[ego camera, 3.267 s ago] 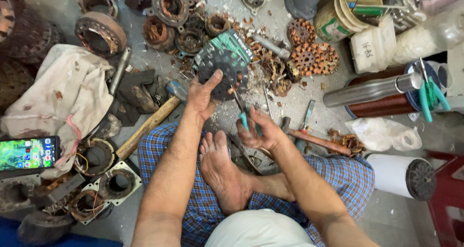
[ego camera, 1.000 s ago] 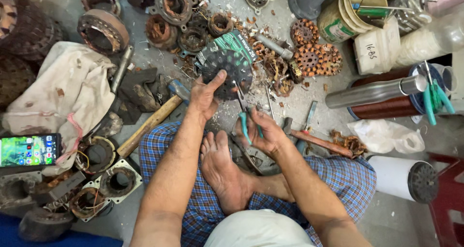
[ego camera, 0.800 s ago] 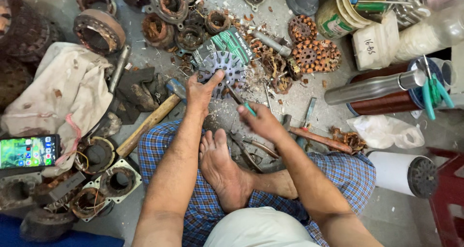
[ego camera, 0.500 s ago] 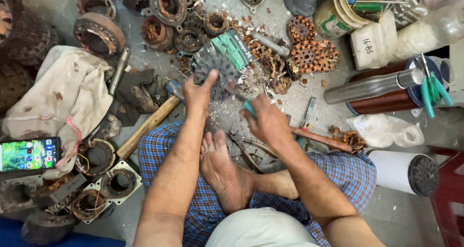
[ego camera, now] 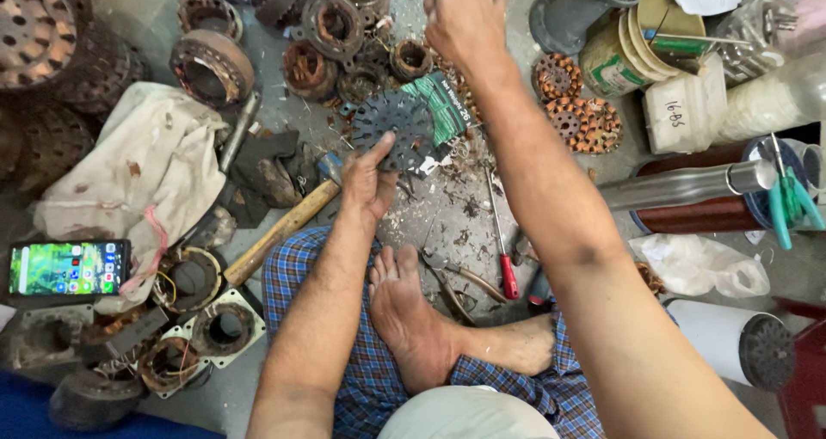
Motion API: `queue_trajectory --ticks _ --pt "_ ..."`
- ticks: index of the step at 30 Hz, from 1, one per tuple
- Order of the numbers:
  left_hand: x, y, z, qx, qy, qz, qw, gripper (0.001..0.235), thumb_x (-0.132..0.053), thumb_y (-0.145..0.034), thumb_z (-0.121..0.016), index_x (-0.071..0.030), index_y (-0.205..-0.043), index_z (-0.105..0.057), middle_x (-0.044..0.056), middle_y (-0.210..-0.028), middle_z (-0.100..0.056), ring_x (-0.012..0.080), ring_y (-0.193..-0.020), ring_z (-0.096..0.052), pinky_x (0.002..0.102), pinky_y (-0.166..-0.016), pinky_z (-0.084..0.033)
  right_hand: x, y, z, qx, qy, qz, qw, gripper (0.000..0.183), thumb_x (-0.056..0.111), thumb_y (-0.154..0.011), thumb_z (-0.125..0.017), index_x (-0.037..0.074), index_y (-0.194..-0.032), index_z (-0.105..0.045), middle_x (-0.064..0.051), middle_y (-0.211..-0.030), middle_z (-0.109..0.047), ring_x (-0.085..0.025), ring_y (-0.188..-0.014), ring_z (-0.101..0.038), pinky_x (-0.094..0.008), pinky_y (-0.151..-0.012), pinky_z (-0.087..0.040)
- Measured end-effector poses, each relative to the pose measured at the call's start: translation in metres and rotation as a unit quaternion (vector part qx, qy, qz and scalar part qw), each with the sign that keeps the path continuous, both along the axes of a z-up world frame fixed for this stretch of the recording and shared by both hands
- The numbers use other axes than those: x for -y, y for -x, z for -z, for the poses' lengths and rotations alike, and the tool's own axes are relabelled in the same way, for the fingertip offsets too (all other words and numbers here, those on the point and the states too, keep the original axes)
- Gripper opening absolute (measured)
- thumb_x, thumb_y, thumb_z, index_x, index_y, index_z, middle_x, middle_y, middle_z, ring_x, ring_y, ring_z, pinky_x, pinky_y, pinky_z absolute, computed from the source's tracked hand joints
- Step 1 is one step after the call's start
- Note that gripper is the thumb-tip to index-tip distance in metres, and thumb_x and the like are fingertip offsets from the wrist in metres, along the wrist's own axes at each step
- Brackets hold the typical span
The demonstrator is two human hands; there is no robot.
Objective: The person is repairing a fan motor stator by winding copper coils into its slots and using pliers and a screwdriver to adjust and secure the wires.
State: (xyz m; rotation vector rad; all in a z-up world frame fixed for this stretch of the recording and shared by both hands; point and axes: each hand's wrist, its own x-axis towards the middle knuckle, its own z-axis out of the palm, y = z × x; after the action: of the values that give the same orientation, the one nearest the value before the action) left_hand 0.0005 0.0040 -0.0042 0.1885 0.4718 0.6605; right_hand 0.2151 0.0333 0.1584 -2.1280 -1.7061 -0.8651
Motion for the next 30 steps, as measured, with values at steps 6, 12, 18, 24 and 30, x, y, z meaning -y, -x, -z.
queue_trajectory --ticks 6,12,18,24,30 --pt "0.0 0.001 -0.019 -0.092 -0.017 -0.031 0.995 0.052 -0.007 -0.079 -0.085 0.0 -0.126 -0.063 0.013 -0.119 -0.072 0.0276 -0.109 -0.069 0.045 -0.092 -0.057 0.12 0.052 0.03 -0.505 0.128 0.064 0.851 0.037 0.042 -0.103 -0.063 0.006 -0.1 -0.068 -0.01 -0.086 -0.061 -0.024 -0.076 -0.057 -0.041 -0.066 -0.047" --pt "0.001 0.003 -0.028 -0.118 0.006 -0.037 0.992 0.074 -0.007 -0.076 -0.089 0.001 -0.135 -0.046 0.02 -0.13 -0.067 0.033 -0.119 -0.067 0.049 -0.102 -0.057 0.217 0.106 0.041 -0.605 0.169 0.048 0.777 0.043 0.048 -0.094 -0.067 0.006 -0.092 -0.074 0.001 -0.072 -0.066 -0.012 -0.068 -0.06 -0.031 -0.059 -0.049" --pt "0.008 0.006 -0.03 -0.092 -0.082 -0.051 0.991 0.071 -0.016 -0.077 -0.091 0.004 -0.135 -0.056 0.015 -0.124 -0.068 0.0282 -0.11 -0.067 0.046 -0.09 -0.059 0.223 0.113 0.049 -0.579 0.234 0.137 0.769 0.041 0.048 -0.094 -0.066 0.008 -0.091 -0.075 -0.004 -0.071 -0.065 -0.017 -0.065 -0.058 -0.037 -0.057 -0.047" --pt "0.007 0.007 -0.03 -0.085 -0.124 0.001 0.989 0.055 -0.018 -0.079 -0.09 0.001 -0.123 -0.063 0.014 -0.116 -0.071 0.0267 -0.103 -0.071 0.044 -0.087 -0.064 0.222 0.113 0.069 -0.555 0.219 0.128 0.792 0.043 0.052 -0.095 -0.064 0.011 -0.085 -0.071 -0.004 -0.067 -0.066 -0.013 -0.055 -0.061 -0.032 -0.05 -0.049" --pt "0.009 0.004 -0.025 -0.011 -0.088 0.057 0.994 0.058 -0.02 -0.076 -0.09 -0.005 -0.123 -0.06 0.01 -0.118 -0.07 0.0259 -0.105 -0.072 0.044 -0.086 -0.066 0.233 0.123 0.093 -0.895 0.092 -0.053 0.434 0.039 0.044 -0.101 -0.064 0.009 -0.086 -0.064 -0.009 -0.075 -0.065 -0.017 -0.056 -0.059 -0.029 -0.046 -0.048"
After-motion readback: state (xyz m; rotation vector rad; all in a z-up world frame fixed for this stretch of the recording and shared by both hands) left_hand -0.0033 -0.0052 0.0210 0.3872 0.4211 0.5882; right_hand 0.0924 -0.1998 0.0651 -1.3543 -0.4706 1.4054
